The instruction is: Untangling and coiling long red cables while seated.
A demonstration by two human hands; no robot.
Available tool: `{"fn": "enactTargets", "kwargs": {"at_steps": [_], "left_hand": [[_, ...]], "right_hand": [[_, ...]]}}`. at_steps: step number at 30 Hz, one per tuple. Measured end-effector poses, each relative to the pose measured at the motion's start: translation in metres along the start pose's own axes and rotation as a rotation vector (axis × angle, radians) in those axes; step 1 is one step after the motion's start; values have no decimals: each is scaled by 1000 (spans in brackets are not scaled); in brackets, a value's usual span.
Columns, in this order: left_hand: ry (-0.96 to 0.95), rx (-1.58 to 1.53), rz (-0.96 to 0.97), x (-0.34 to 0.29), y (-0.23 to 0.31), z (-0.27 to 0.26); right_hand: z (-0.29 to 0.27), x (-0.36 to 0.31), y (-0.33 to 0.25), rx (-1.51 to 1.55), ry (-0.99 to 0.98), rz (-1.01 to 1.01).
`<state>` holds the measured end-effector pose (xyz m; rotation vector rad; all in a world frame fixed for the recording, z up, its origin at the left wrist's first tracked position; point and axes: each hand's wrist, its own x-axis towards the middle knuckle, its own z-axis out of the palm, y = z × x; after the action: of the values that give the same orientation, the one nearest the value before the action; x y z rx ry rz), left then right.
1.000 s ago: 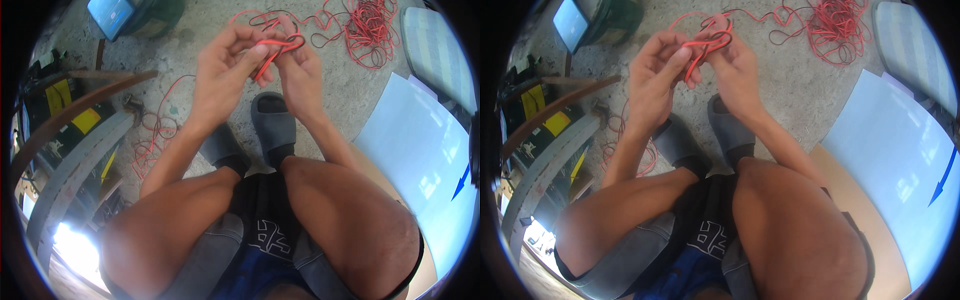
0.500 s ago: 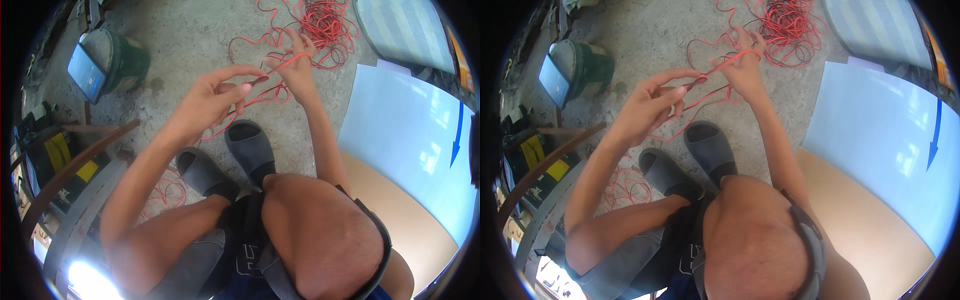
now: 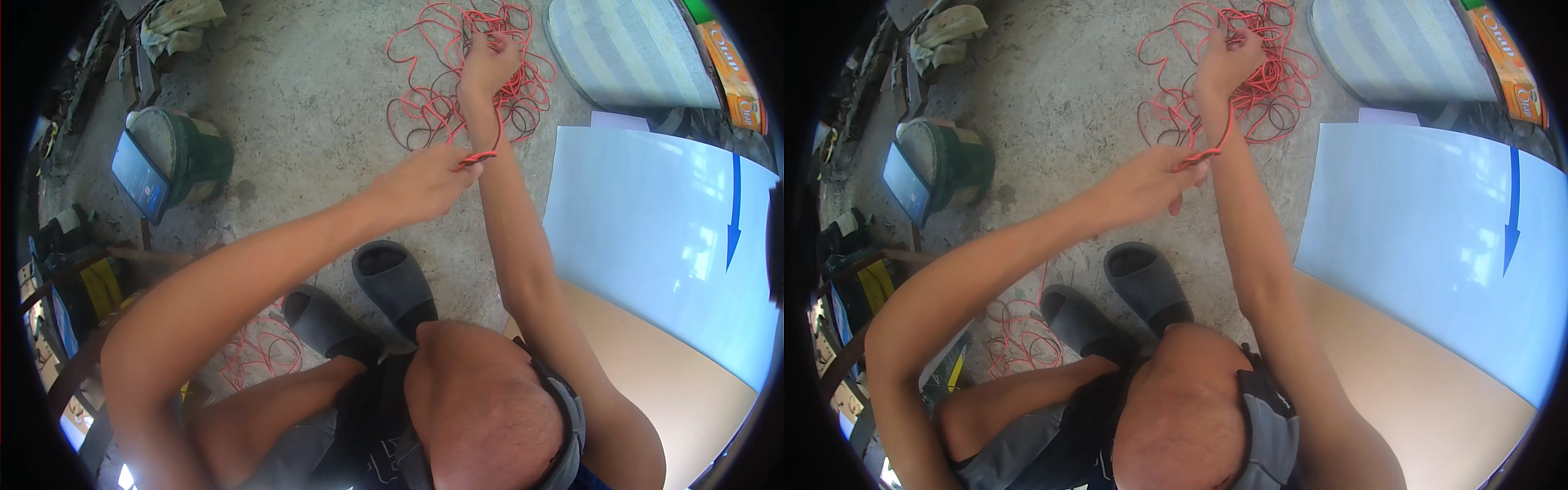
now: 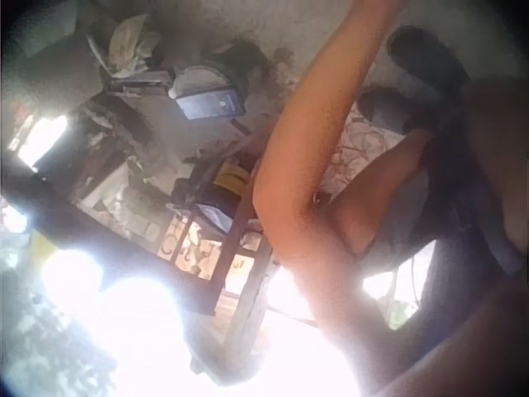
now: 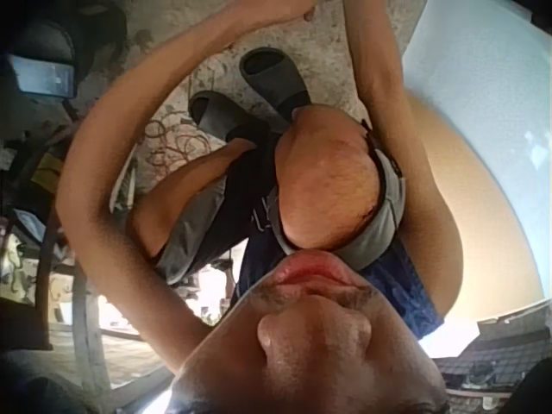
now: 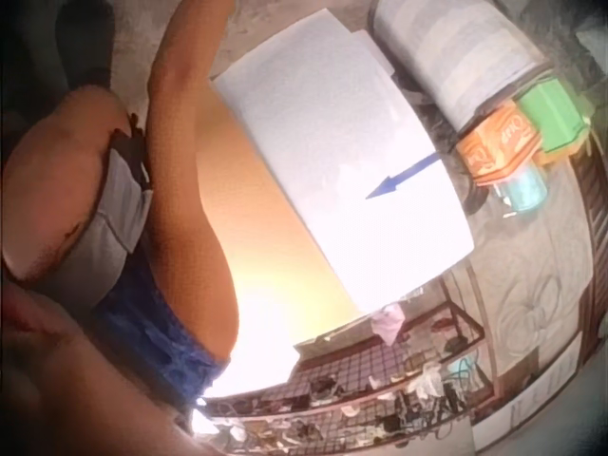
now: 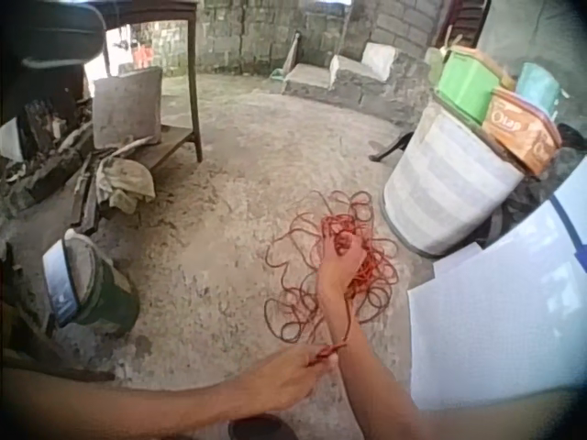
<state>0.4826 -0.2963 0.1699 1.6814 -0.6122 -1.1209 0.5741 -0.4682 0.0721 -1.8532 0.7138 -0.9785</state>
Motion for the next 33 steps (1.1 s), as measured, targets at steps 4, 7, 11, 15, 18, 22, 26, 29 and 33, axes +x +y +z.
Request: {"fn": "enactTargets", "kwargs": {"at_steps": [4,7,11,15,18,22,26,29,33], "left_hand": [[94,70,14,19,5,17],[179,217,57,46,4,10],[465,87,131,88,-10,-32],[584,303,14,109,-21,-73],[555,434,-136,110,-23,-75],[492,414,-176,106,-93,-78],[491,349,-267,87,-125,-36],[426,530,-357,55,-125,-12],[507,776,-386,27,-141,9]], "right_hand": [[-8,26,38,-933,-226,187],[-26,44,88,-957,-391,325],[-36,41,93,-947,-615,118],[-48,9,28,-755,-924,-147],[-83,-23,-34,-468,-1066,-390],[-120,-34,-101,-276,-861,-214],[-129,-13,-129,612,-360,159],[-128,25,-170,653,-179,353],[-151,111,-169,546,-135,126]]}}
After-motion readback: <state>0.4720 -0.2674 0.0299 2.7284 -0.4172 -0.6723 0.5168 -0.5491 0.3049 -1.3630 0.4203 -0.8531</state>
